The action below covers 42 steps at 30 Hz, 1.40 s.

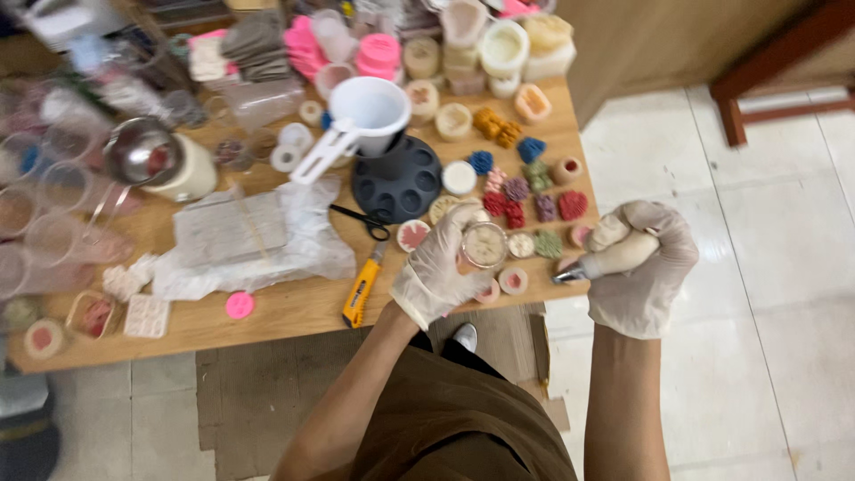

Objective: The person prepares a piping bag by folding the top and then uses it to pipe a white substance into small circular molds on a table filled with crafting supplies.

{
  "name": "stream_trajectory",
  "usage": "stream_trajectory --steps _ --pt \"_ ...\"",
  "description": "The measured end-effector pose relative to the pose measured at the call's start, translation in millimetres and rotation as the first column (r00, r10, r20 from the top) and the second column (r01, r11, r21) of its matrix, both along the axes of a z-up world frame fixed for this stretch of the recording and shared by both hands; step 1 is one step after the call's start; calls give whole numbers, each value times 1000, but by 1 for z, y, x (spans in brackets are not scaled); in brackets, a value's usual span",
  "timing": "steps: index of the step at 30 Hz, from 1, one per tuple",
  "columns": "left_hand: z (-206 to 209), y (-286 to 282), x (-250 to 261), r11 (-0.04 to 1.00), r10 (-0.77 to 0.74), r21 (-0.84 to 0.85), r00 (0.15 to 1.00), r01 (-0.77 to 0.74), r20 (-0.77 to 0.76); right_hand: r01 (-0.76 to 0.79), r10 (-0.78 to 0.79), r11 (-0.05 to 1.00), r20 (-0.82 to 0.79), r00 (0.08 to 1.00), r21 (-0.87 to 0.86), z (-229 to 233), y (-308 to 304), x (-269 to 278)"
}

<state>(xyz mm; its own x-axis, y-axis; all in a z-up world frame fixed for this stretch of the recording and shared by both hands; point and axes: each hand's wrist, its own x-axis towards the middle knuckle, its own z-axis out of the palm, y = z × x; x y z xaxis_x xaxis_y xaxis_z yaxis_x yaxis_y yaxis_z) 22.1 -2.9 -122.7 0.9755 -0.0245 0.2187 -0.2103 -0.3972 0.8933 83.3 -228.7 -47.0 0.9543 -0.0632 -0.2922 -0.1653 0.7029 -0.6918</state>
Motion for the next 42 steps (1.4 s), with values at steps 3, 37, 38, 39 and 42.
stream_trajectory --steps 3,37,38,39,42 --pt "63 12 -15 987 49 150 997 -58 64 -127 136 990 172 976 -62 38 39 9" --pt "141 164 -35 993 13 -119 973 15 229 -13 470 787 585 661 -617 147 240 -27" --pt "141 165 -34 992 4 -122 973 25 230 -62 445 817 558 700 -573 147 241 -29" --pt "141 167 -33 994 -6 -103 961 36 275 -57 428 826 558 712 -561 147 242 -30" --pt "140 171 -34 994 -27 -92 948 59 317 42 426 793 603 674 -607 146 244 -31"
